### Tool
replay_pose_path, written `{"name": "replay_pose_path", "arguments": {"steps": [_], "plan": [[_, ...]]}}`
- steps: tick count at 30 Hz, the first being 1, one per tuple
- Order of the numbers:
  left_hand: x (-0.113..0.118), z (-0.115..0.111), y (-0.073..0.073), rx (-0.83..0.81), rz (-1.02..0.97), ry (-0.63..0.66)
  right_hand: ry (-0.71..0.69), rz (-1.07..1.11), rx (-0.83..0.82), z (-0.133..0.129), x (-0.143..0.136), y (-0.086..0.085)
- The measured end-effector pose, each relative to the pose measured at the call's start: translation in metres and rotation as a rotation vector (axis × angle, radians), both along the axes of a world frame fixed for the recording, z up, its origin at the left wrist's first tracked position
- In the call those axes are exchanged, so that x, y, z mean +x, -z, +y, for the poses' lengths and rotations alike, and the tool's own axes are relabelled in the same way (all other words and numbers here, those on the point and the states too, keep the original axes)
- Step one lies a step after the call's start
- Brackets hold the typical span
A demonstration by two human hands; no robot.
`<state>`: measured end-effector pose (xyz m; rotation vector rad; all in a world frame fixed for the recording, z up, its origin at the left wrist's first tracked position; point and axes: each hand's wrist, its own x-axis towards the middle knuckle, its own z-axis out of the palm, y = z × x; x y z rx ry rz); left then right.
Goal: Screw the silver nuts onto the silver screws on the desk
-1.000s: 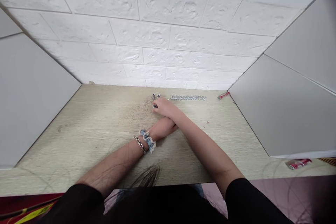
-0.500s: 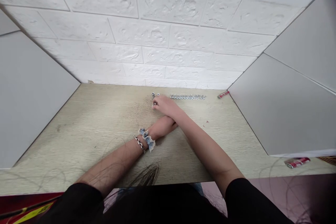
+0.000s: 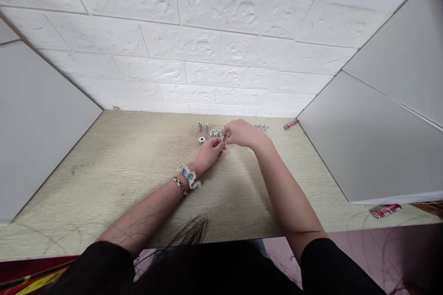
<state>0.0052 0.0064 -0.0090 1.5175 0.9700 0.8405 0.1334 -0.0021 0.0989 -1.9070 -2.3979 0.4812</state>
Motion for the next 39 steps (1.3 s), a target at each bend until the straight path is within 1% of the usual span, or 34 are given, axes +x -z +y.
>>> {"name": "replay_pose_path", "arguments": {"steps": [2, 5, 11, 14, 18, 22, 25, 29, 31, 33, 36, 39], "plan": [[0.000, 0.000, 0.000, -0.012, -0.017, -0.012, -0.023, -0.017, -0.027, -0.001, -0.005, 0.001], [0.000, 0.000, 0.000, -0.005, -0.017, -0.020, -0.027, -0.044, -0.014, -0.002, -0.010, 0.002], [-0.001, -0.001, -0.001, 0.045, 0.068, -0.021, -0.013, -0.076, -0.008, -0.003, -0.013, 0.002], [-0.001, -0.002, -0.001, 0.054, 0.072, -0.021, -0.018, -0.091, -0.016, -0.003, -0.014, 0.002], [-0.001, -0.001, -0.001, 0.066, 0.093, -0.027, 0.008, -0.046, -0.001, -0.004, -0.014, 0.001], [-0.001, -0.001, 0.000, 0.062, 0.069, -0.023, 0.036, -0.045, -0.033, -0.004, -0.014, 0.001], [0.000, 0.000, 0.001, 0.074, 0.068, -0.025, 0.022, -0.083, -0.028, -0.003, -0.014, 0.002], [0.001, 0.000, 0.003, 0.033, -0.022, -0.028, 0.003, -0.108, -0.030, -0.003, -0.016, 0.003], [0.001, 0.000, 0.004, 0.008, -0.045, -0.030, 0.002, -0.107, -0.046, -0.003, -0.015, 0.002], [0.001, 0.001, 0.004, 0.016, -0.037, -0.022, 0.005, -0.081, -0.051, -0.003, -0.014, 0.001], [0.000, 0.000, 0.003, 0.062, 0.018, -0.011, 0.009, 0.024, 0.012, 0.002, -0.014, 0.002], [-0.001, -0.002, 0.000, 0.096, 0.099, 0.024, 0.006, 0.117, 0.153, 0.014, -0.018, 0.009]]}}
